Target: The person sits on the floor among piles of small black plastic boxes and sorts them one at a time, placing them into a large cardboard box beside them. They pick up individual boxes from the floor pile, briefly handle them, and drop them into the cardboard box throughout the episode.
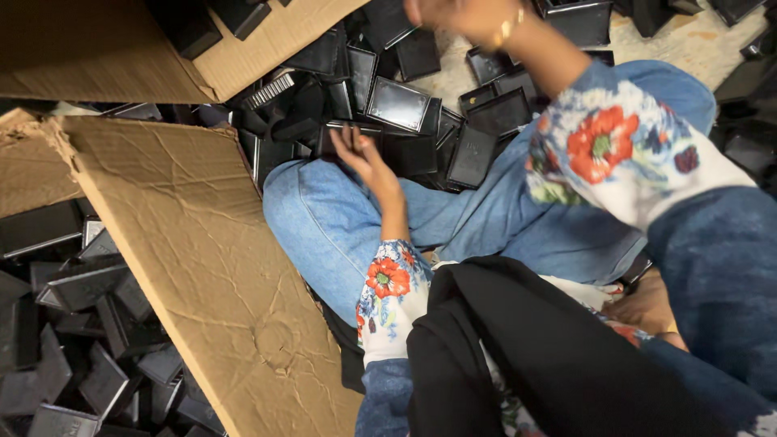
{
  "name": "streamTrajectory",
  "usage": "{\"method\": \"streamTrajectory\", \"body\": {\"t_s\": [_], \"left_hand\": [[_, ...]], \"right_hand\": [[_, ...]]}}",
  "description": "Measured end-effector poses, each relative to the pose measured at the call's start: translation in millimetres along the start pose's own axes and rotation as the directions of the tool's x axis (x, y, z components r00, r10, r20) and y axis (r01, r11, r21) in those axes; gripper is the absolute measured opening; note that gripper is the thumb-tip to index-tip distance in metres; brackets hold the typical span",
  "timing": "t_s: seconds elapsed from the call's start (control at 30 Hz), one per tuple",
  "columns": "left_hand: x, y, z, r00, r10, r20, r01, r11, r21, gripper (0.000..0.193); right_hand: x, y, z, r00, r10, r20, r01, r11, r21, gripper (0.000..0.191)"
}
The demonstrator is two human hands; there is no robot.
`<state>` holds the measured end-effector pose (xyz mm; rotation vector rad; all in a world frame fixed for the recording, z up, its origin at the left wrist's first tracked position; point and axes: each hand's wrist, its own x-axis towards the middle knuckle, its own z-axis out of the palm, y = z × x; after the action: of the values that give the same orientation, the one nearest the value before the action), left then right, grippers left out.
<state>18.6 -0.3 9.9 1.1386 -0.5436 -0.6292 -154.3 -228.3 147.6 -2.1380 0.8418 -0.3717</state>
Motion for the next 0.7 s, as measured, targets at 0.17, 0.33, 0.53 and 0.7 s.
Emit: {"method": "streamTrajectory", "body": {"t_s": [0.17,0.33,0.53,0.7], "left_hand": [[-3,-17,7,0.998,-0.011,0.069,0.014,0.999,-0.036,0.058],[-6,-19,5,0.99,-0.017,0.14,0.008,0.998,0.068,0.045],[-3,-15,-6,0.982,-0.027,0.189,-0.008,0.984,0.18,0.032],[0,-16,-8,0.975,-0.008,0.221,-0.039,0.977,0.208,0.029]], "right_hand": [[-69,34,39,0.957,0.175,0.231,0.02,0.756,-0.655,0.047],[-82,65,74,0.994,0.095,0.058,-0.018,0.649,-0.76,0.026],[-65,61,85,0.989,0.128,0.075,-0.038,0.709,-0.704,0.037],[-74,46,54,0.986,0.123,0.111,-0.04,0.827,-0.56,0.035]]}}
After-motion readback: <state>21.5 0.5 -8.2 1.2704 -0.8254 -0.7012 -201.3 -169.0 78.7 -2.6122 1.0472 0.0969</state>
